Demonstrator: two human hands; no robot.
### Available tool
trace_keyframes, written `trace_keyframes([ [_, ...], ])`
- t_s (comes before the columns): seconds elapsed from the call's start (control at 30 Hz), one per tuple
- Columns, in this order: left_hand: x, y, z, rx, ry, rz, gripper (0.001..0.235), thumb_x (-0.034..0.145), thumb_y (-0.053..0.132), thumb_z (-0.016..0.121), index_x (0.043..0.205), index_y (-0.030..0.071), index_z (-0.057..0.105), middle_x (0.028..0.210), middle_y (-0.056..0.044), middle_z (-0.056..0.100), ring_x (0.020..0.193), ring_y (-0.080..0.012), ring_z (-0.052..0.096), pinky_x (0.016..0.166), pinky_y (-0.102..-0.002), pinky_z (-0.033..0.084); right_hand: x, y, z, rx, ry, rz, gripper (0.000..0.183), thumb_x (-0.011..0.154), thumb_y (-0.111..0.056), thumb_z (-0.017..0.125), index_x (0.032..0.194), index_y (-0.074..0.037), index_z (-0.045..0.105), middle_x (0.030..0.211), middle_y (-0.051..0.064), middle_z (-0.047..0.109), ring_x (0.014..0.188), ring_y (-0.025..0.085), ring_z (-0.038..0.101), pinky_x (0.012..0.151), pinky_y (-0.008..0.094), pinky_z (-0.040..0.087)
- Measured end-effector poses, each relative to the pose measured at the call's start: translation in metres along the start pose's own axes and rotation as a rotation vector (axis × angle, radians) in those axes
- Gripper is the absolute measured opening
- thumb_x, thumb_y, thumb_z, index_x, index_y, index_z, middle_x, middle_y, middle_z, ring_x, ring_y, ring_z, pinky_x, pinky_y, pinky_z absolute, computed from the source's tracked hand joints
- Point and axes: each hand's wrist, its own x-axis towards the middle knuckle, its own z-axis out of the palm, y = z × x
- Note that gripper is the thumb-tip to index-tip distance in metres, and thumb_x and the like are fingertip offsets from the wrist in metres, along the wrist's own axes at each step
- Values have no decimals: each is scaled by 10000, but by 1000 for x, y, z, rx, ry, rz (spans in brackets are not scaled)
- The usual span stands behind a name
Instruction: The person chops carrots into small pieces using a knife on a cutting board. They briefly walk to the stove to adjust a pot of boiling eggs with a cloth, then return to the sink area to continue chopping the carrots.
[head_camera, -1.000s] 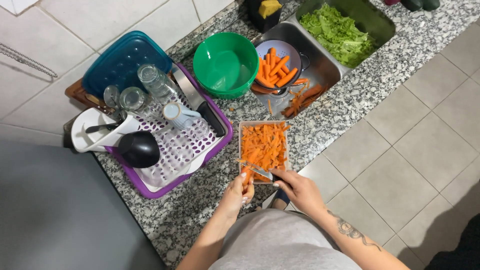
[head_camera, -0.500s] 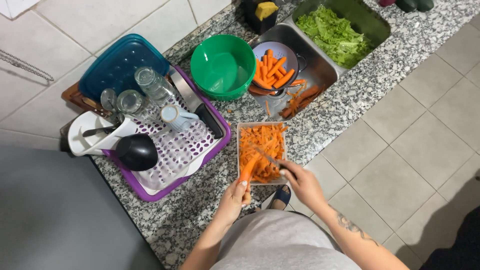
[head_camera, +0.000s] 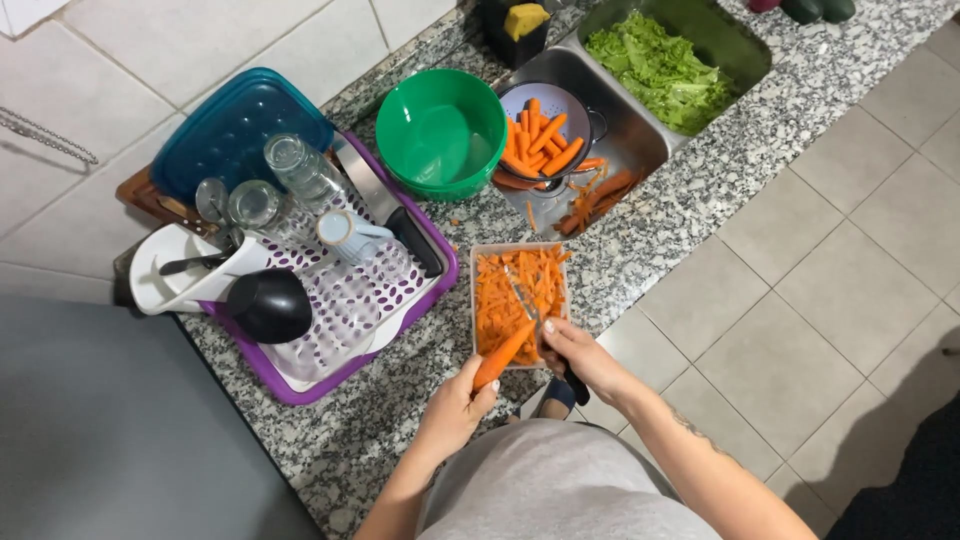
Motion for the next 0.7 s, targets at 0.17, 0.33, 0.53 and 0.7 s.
trace_keyframes([
  [0.17,-1,2,0,83,-20,-41,328,935,355,382,1145,121,472,613,50,449,444,-84,382,391,-243,303,5,-15,34,-116,59,218,498,875,-538,417,538,-184,321,439,-79,224,359,69,187,648,273,567],
  [0.33,4,-1,-7,236,-117,-242,302,944,413,370,1117,189,474,570,28,442,420,-143,382,434,-286,271,12,-19,42,-113,104,436,423,913,-545,418,779,-149,480,512,-50,234,396,83,160,348,218,167],
  [0.53,17,-36,-9,390,57,-385,382,834,477,450,1194,351,469,793,-37,700,667,-290,637,605,-341,447,13,-14,26,-36,128,577,596,817,-698,356,996,-134,427,903,22,349,773,176,337,659,300,285],
  [0.7,126,-27,7,485,-57,-43,369,794,469,483,1143,364,541,724,-35,696,595,-249,638,563,-308,460,-8,25,-7,40,101,173,505,864,-649,404,585,-235,327,531,-66,256,431,81,220,491,231,186],
])
